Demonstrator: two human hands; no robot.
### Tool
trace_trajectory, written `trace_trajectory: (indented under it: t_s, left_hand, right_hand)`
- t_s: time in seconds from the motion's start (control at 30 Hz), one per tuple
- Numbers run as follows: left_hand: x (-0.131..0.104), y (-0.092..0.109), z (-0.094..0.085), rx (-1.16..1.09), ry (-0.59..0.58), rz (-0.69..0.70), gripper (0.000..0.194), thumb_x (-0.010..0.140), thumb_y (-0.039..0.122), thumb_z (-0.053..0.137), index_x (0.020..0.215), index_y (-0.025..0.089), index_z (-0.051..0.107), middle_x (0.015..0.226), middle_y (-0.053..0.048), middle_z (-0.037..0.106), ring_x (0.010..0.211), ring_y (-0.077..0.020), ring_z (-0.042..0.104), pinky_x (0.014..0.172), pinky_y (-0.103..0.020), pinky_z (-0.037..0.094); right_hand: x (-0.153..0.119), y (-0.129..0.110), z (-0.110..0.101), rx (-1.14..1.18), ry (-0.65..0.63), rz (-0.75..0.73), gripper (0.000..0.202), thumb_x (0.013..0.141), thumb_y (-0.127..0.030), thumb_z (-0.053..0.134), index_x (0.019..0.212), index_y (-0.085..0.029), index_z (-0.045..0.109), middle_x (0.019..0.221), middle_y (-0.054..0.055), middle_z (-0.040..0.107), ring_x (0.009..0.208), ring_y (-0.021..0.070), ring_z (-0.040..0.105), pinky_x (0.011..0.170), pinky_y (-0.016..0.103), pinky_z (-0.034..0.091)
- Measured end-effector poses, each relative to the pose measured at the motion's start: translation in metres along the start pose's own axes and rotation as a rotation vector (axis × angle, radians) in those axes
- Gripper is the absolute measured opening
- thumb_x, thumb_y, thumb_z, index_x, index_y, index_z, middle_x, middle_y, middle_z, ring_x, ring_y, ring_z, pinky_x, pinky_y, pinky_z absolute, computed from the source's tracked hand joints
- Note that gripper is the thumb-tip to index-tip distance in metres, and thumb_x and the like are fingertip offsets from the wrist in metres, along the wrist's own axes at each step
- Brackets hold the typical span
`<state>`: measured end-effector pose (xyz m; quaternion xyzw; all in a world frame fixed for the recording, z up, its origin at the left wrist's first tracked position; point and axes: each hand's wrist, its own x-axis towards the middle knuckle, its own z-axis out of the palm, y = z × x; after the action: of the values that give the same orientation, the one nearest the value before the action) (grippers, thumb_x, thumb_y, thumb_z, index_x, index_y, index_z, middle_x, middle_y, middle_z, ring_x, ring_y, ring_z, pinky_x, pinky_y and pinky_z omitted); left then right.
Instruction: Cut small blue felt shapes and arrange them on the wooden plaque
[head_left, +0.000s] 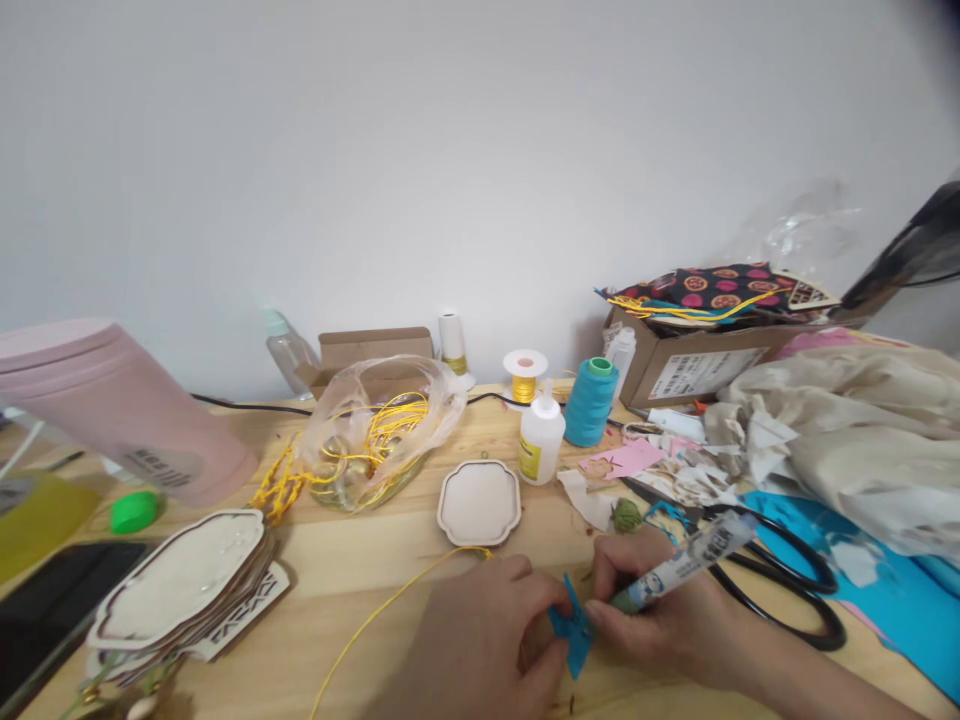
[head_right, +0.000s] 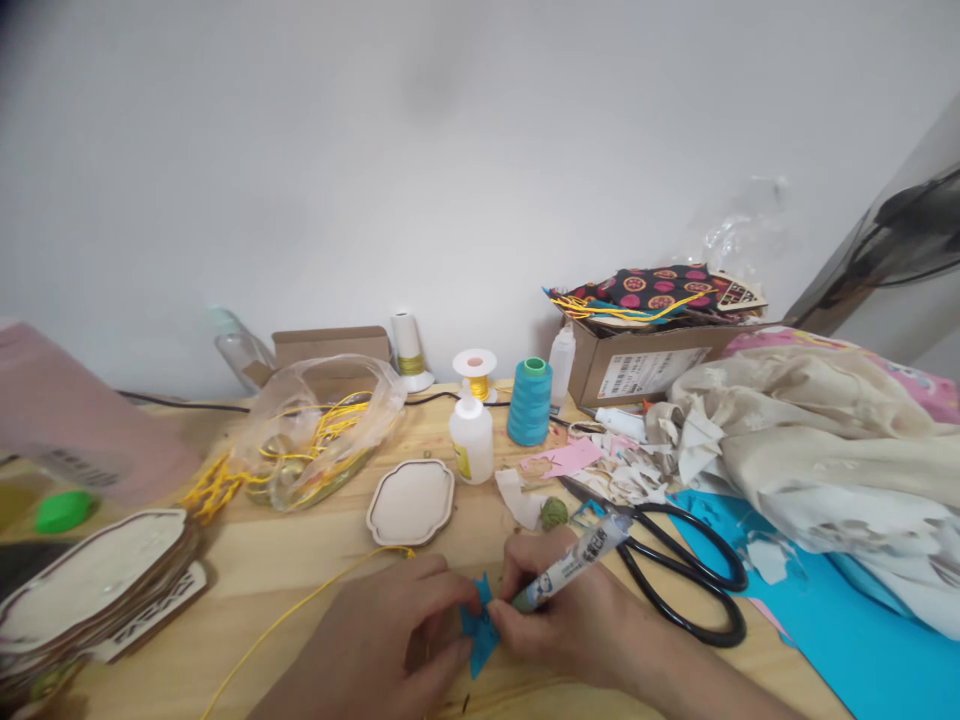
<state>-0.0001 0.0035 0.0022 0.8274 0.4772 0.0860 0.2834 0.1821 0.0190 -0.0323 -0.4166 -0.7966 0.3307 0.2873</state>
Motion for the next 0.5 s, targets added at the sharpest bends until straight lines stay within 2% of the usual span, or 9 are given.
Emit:
trace_trajectory:
  t_s: [0.23,0.5]
  left_hand:
    - [0.0009,-0.0003,-0.0012,-0.005,-0.01,-0.004,0.014,0.072,0.024,0.05,0.083,0.028,0.058,0.069,0.004,0.056,0.063,-0.0128,0.051,0.052,-0.021,0.032]
    - [0.0001,0.0003,-0.0015,-0.002,-0.011,0.003,0.014,0.071,0.022,0.05,0.081,0.028,0.058,0.067,0.004,0.055,0.061,-0.0126,0.051,0.051,-0.021,0.032]
  right_hand:
    - [-0.0008,-0.0014,0.0001,-0.029,0.031,0.019,0.021,0.069,-0.023,0.055,0.051,-0.017,0.046,0.043,-0.003,0.051,0.038,0.0077,0.04,0.036,0.017,0.028]
    - [-0.0007,-0.0017,-0.0009,-0.002,-0.006,-0.001,0.017,0.067,-0.019,0.055,0.053,-0.017,0.046,0.045,-0.003,0.051,0.039,0.0081,0.041,0.037,0.017,0.029]
